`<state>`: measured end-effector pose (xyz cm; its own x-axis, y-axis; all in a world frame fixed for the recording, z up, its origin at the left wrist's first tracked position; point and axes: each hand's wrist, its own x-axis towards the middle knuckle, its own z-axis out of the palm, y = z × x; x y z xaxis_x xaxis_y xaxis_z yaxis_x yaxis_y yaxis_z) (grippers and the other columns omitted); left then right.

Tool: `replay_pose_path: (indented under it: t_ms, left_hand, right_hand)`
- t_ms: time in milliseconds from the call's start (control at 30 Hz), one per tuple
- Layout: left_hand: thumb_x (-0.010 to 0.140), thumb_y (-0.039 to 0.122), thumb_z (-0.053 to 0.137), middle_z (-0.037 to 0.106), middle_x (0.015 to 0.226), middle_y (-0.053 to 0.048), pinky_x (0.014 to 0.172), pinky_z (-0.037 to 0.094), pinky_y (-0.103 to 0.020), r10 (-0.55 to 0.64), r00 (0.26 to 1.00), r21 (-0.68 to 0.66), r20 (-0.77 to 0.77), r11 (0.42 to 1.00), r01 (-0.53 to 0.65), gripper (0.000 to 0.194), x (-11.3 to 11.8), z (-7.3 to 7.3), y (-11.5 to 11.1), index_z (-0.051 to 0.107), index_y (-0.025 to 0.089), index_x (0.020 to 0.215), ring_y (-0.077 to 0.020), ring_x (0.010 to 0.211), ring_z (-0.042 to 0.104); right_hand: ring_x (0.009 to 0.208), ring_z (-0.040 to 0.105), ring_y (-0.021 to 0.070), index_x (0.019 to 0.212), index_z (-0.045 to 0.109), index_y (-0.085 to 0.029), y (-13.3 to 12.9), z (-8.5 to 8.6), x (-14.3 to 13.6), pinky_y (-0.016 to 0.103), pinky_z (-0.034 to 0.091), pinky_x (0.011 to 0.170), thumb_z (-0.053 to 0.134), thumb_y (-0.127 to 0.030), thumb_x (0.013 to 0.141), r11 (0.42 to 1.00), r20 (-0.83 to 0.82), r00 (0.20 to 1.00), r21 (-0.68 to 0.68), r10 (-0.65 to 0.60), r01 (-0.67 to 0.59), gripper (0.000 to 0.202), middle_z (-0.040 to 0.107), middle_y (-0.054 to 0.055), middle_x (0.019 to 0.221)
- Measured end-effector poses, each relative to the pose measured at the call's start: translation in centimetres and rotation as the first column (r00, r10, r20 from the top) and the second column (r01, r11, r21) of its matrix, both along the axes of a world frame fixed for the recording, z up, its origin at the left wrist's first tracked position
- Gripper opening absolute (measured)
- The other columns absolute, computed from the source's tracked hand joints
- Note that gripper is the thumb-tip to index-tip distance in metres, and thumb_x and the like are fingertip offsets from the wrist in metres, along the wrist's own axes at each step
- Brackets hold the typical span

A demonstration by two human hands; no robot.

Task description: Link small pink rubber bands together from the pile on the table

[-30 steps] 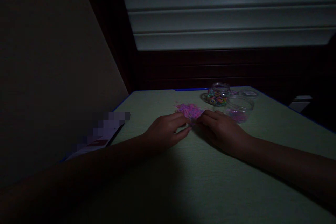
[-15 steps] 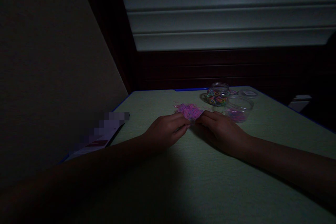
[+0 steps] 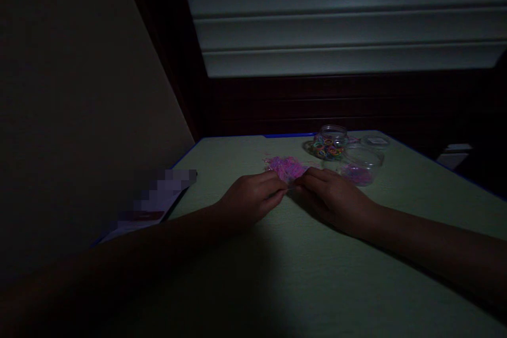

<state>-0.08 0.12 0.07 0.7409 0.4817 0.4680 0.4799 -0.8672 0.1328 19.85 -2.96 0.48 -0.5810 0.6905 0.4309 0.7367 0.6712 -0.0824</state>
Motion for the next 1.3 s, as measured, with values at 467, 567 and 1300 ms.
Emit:
replay_pose_path:
  t_ms: [467, 567, 1300]
  left_hand:
    - [0.084, 0.02, 0.041, 0.056, 0.088, -0.003, 0.07, 0.041, -0.021, -0.017, 1.0, 0.004, 0.016, 1.0, 0.017, 0.017, -0.01, 0.12, -0.01, 0.055, 0.016, 0.093, -0.0111, 0.08, 0.052]
    - [0.084, 0.02, 0.041, 0.056, 0.087, -0.003, 0.07, 0.041, -0.021, -0.012, 1.0, 0.0, 0.013, 1.0, 0.012, 0.017, 0.0, 0.1, -0.02, 0.055, 0.016, 0.092, -0.011, 0.079, 0.052]
    - [0.083, 0.019, 0.042, 0.056, 0.086, -0.004, 0.07, 0.042, -0.022, -0.021, 0.999, 0.026, 0.037, 0.999, 0.02, 0.016, -0.03, -0.06, 0.08, 0.055, 0.016, 0.092, -0.0112, 0.079, 0.052]
  right_hand:
    - [0.076, 0.049, 0.0138, 0.091, 0.053, -0.017, -0.01, -0.02, 0.12, 0.028, 0.035, 0.07, 0.031, -0.03, 0.089, 1.0, 0.005, 1.0, -0.008, 0.011, -0.011, 0.025, 0.054, 0.005, 0.085]
    - [0.073, 0.049, 0.0132, 0.088, 0.052, -0.016, -0.05, -0.02, 0.06, 0.027, 0.035, 0.068, 0.033, -0.029, 0.088, 1.0, -0.006, 1.0, -0.004, 0.006, -0.006, 0.023, 0.054, 0.005, 0.085]
    - [0.074, 0.049, 0.0135, 0.083, 0.053, -0.016, -0.15, 0.04, 0.0, 0.028, 0.033, 0.069, 0.032, -0.031, 0.088, 1.0, 0.031, 0.999, -0.018, 0.02, -0.02, 0.026, 0.054, 0.005, 0.08]
